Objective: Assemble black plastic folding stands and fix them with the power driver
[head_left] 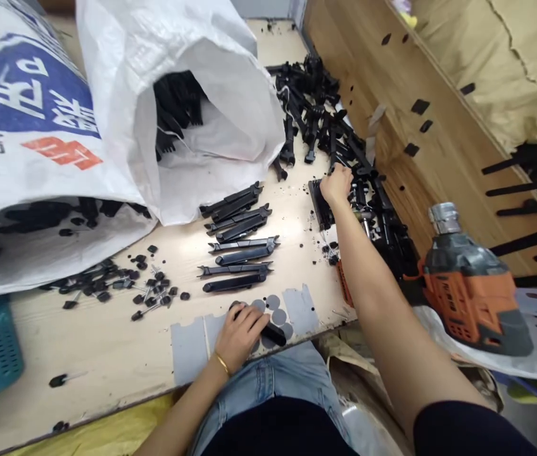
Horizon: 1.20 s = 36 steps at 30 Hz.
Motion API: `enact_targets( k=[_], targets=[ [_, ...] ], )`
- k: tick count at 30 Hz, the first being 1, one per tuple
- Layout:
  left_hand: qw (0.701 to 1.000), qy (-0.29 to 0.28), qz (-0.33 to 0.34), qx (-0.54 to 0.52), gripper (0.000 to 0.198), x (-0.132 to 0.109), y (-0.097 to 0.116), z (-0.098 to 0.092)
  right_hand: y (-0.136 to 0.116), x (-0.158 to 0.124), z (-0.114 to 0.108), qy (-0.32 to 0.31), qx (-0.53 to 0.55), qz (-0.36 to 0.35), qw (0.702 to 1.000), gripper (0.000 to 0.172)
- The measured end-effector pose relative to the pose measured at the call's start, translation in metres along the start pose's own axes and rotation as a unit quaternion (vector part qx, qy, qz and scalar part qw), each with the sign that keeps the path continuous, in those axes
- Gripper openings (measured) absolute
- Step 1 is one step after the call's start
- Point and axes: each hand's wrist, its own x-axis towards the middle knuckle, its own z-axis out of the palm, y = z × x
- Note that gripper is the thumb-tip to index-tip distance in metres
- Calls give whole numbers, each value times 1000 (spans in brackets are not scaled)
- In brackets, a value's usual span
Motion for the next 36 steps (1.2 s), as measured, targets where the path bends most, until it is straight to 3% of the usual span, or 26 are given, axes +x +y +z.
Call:
enact_targets(
  k=[5, 7, 9, 11, 14, 17, 19, 22, 25, 27, 29, 31, 32, 36],
  targets=[
    [1000, 16, -13, -3, 25, -1, 0, 5, 1, 55, 12, 22, -27, 50, 998, 34],
    [1000, 13, -17, -9, 27, 0, 0, 4, -1, 60, 9, 69, 19, 84, 994, 29],
    [1000, 16, -19, -14, 28, 1, 0, 2, -4, 47, 2, 109, 125, 91, 982, 26],
    [1000, 17, -17, -15, 28, 1, -1, 1, -5, 12, -8, 106, 276, 59, 954, 25],
    [1000, 2, -10, -11, 29, 1, -2, 1, 6, -76, -31, -3, 480, -22, 877, 28],
    [997, -14, -73, 6, 30, 2, -2, 0, 28, -167, -63, -133, 549, -37, 824, 29],
    [986, -14, -163, 36, 29, 5, -1, -3, 44, -207, -79, -199, 545, -28, 814, 23],
    [967, -33, -241, 77, 32, 11, -1, -11, 56, -223, -83, -313, 445, -68, 836, 14],
    [971, -93, -201, 87, 36, 16, -2, -22, 51, -207, -72, -396, 264, -173, 862, 11],
    [974, -139, -159, 88, 38, 17, -4, -29, 43, -199, -66, -338, 148, -214, 904, 18],
    [972, -174, -130, 90, 41, 17, -5, -34, 37, -201, -64, -192, 60, -219, 955, 25],
    [970, -192, -118, 89, 46, 17, -4, -37, 33, -215, -64, -80, 8, -187, 979, 21],
    [971, -195, -113, 85, 48, 17, -3, -38, 31, -226, -64, -81, -7, -161, 983, 22],
    [975, -203, -75, 55, 55, 19, 2, -36, 27, -269, -45, -266, -47, -80, 959, 39]
  ],
)
